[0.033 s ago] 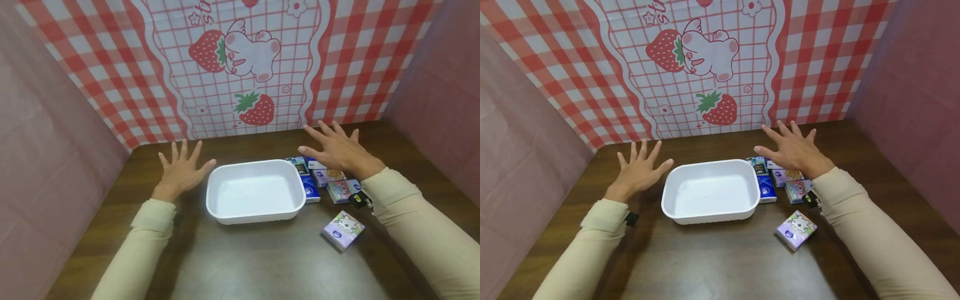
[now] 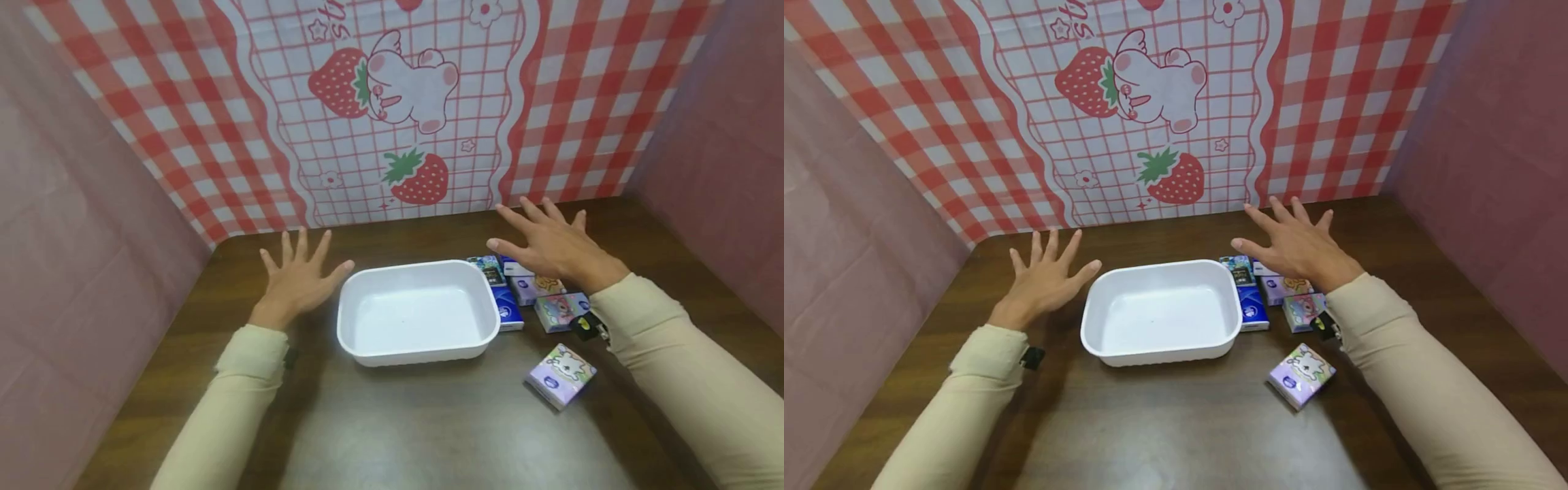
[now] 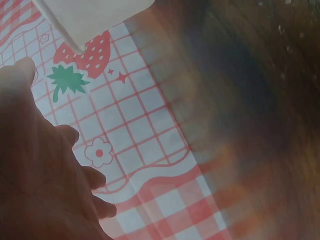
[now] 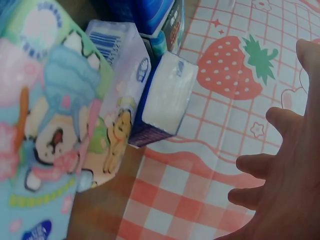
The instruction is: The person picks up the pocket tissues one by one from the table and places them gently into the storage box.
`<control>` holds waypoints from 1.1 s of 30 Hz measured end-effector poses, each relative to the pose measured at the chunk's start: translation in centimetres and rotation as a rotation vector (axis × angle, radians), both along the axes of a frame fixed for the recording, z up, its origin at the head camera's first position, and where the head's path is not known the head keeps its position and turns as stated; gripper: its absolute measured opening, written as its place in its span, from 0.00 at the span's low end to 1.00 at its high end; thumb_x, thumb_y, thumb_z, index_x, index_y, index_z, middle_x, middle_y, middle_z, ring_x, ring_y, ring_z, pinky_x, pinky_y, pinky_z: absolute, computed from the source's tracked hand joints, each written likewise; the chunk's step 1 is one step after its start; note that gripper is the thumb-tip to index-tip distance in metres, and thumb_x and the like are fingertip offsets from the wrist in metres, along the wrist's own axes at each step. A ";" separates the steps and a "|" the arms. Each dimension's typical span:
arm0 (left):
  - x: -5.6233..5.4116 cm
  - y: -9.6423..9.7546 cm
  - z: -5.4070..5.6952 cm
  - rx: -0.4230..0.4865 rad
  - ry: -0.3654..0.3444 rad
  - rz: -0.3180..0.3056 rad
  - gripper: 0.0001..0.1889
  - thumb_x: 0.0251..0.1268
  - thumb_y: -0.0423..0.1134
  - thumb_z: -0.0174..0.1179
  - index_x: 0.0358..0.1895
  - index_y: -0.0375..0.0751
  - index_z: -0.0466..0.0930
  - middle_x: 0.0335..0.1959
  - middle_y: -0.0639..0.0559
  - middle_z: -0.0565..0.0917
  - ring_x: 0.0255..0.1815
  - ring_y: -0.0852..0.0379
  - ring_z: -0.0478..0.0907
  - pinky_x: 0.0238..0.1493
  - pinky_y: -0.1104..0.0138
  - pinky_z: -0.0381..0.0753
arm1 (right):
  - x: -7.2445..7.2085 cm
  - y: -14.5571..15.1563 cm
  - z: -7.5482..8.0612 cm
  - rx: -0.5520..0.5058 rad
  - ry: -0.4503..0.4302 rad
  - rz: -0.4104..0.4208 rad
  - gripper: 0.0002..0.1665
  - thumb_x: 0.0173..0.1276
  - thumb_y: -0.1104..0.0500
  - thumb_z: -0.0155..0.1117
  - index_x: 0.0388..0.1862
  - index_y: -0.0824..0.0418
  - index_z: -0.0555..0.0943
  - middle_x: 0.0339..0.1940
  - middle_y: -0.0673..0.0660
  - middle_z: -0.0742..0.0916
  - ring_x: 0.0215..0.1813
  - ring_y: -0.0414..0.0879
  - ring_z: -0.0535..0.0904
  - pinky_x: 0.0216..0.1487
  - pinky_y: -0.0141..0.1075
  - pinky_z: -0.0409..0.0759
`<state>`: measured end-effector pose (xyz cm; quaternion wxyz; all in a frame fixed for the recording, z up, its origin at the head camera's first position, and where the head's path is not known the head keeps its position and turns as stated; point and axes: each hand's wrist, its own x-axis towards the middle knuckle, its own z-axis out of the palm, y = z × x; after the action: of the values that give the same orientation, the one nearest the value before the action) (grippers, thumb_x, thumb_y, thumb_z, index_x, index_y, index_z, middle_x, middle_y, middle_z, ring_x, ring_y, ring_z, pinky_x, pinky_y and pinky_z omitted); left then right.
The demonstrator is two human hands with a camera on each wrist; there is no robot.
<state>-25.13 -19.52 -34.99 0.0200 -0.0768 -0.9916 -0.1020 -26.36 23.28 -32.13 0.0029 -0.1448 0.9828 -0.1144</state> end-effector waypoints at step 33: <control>0.8 0.8 -1.8 0.191 0.018 -0.032 0.42 0.71 0.73 0.34 0.78 0.49 0.62 0.77 0.48 0.64 0.77 0.44 0.57 0.74 0.36 0.38 | 0.8 -1.2 -0.6 -0.015 0.041 -0.017 0.50 0.69 0.23 0.40 0.84 0.42 0.48 0.81 0.67 0.55 0.78 0.72 0.44 0.67 0.76 0.34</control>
<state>-24.29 -18.76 -36.79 0.0345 -0.0915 -0.9757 -0.1959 -25.54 22.04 -32.76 -0.0191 -0.1386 0.9830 -0.1189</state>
